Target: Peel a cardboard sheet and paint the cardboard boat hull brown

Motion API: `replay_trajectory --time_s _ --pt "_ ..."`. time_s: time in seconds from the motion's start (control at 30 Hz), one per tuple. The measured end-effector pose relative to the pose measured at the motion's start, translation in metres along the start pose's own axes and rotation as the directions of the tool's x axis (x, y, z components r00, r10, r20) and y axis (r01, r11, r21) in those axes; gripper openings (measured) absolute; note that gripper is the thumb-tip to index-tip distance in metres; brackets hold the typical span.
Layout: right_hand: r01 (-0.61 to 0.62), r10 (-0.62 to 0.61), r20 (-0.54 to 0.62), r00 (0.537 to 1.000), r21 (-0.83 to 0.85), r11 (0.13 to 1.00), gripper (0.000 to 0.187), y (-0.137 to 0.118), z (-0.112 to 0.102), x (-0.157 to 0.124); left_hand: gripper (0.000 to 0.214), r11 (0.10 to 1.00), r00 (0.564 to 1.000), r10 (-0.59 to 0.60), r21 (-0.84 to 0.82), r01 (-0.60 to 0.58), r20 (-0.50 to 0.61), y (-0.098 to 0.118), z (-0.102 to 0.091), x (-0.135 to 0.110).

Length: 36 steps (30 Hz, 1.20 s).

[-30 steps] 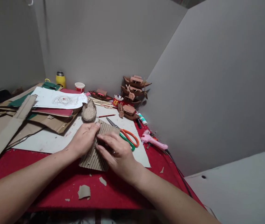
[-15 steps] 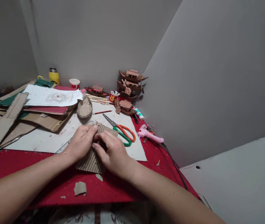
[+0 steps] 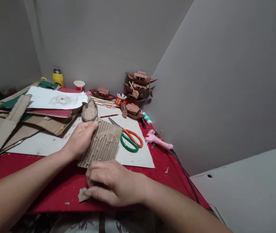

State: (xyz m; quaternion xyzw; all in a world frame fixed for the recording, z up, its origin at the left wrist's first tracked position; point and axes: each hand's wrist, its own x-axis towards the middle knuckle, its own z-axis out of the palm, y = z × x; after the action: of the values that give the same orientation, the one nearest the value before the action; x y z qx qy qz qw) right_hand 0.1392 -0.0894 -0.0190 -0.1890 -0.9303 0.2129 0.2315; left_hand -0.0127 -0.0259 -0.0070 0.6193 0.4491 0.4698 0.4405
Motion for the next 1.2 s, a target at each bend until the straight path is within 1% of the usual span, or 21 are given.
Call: replay_trajectory --time_s 0.1,0.2,0.27,0.33,0.4,0.47,0.5,0.53,0.57,0.67,0.7,0.77,0.83,0.9,1.0,1.03,1.07,1.1,1.13,1.17,1.2 --pt "-0.076 0.081 -0.092 0.992 0.05 0.996 0.005 0.001 -0.005 0.0 0.031 0.999 1.0 0.006 -0.033 -0.007 -0.019 0.0 -0.001 0.002" --pt "-0.228 0.225 -0.232 0.946 0.016 0.974 0.017 -0.001 -0.006 -0.008 0.03 0.999 0.999 0.024 -0.044 -0.026 -0.046 -0.003 -0.003 0.004" --pt "-0.297 0.27 -0.247 0.931 -0.078 0.952 0.023 -0.006 0.008 -0.019 0.031 0.998 0.997 0.033 -0.044 -0.037 -0.073 -0.006 -0.004 0.007" --pt "-0.303 0.269 -0.178 0.947 -0.208 0.93 0.037 -0.014 0.036 -0.032 0.032 0.998 0.994 0.035 -0.048 -0.04 -0.102 -0.008 -0.007 0.01" --pt "-0.188 0.133 -0.178 0.975 -0.343 0.92 0.061 -0.024 0.073 -0.041 0.032 0.998 0.992 0.037 -0.051 -0.044 -0.121 -0.011 -0.009 0.013" --pt "-0.1 0.029 -0.181 0.983 -0.396 0.913 0.051 -0.034 0.103 -0.042 0.032 0.998 0.989 0.041 -0.05 -0.048 -0.14 -0.013 -0.009 0.015" --pt "-0.046 -0.01 -0.147 0.989 -0.376 0.925 0.042 -0.037 0.111 -0.04 0.031 0.997 0.988 0.043 -0.05 -0.051 -0.15 -0.015 -0.009 0.016" --pt "0.08 -0.101 -0.045 0.994 -0.337 0.938 0.038 -0.04 0.113 -0.038 0.031 0.997 0.986 0.045 -0.052 -0.054 -0.163 -0.017 -0.009 0.017" --pt "0.109 -0.1 0.043 0.994 -0.301 0.947 0.037 -0.041 0.108 -0.037 0.031 0.997 0.983 0.047 -0.059 -0.059 -0.176 -0.018 -0.008 0.017" --pt "-0.097 0.07 -0.097 0.993 -0.312 0.945 0.048 -0.037 0.073 -0.047 0.032 0.993 0.976 0.056 -0.088 -0.076 -0.208 -0.02 -0.006 0.017" --pt "-0.24 0.2 -0.152 0.968 -0.314 0.919 0.054 -0.034 0.061 -0.055 0.032 0.992 0.976 0.058 -0.1 -0.08 -0.209 -0.019 -0.006 0.017" --pt "-0.499 0.433 -0.259 0.863 -0.319 0.805 0.053 -0.028 0.043 -0.07 0.033 0.988 0.98 0.06 -0.127 -0.085 -0.19 -0.015 -0.006 0.015" --pt "-0.582 0.527 -0.249 0.813 -0.31 0.752 0.057 -0.026 0.038 -0.076 0.032 0.98 0.983 0.072 -0.17 -0.1 -0.168 -0.011 -0.005 0.013" --pt "-0.604 0.582 -0.164 0.796 -0.287 0.744 0.063 -0.03 0.042 -0.07 0.032 0.972 0.983 0.082 -0.204 -0.116 -0.166 -0.008 -0.004 0.012" --pt "-0.514 0.516 -0.031 0.856 -0.162 0.842 0.073 -0.039 0.058 -0.046 0.032 0.97 0.978 0.089 -0.205 -0.128 -0.191 -0.009 -0.003 0.012" --pt "-0.408 0.411 0.018 0.912 -0.083 0.909 0.074 -0.042 0.064 -0.038 0.031 0.971 0.977 0.089 -0.201 -0.128 -0.196 -0.009 -0.003 0.012" --pt "-0.244 0.243 0.05 0.969 0.014 0.97 0.065 -0.043 0.069 -0.032 0.032 0.972 0.976 0.086 -0.198 -0.127 -0.202 -0.01 -0.004 0.012" --pt "-0.034 0.027 0.053 0.998 0.129 0.991 0.048 -0.044 0.072 -0.028 0.032 0.973 0.975 0.082 -0.197 -0.123 -0.205 -0.011 -0.005 0.012" --pt "0.116 -0.133 0.055 0.99 0.24 0.964 0.04 -0.044 0.074 -0.025 0.032 0.975 0.976 0.076 -0.192 -0.116 -0.204 -0.01 -0.006 0.012" --pt "0.175 -0.195 0.035 0.98 0.311 0.934 0.037 -0.044 0.072 -0.025 0.032 0.977 0.976 0.072 -0.182 -0.11 -0.204 -0.01 -0.007 0.012" --pt "0.17 -0.152 -0.08 0.985 0.317 0.933 0.032 -0.043 0.068 -0.025 0.032 0.98 0.977 0.072 -0.169 -0.107 -0.2 -0.008 -0.008 0.011"
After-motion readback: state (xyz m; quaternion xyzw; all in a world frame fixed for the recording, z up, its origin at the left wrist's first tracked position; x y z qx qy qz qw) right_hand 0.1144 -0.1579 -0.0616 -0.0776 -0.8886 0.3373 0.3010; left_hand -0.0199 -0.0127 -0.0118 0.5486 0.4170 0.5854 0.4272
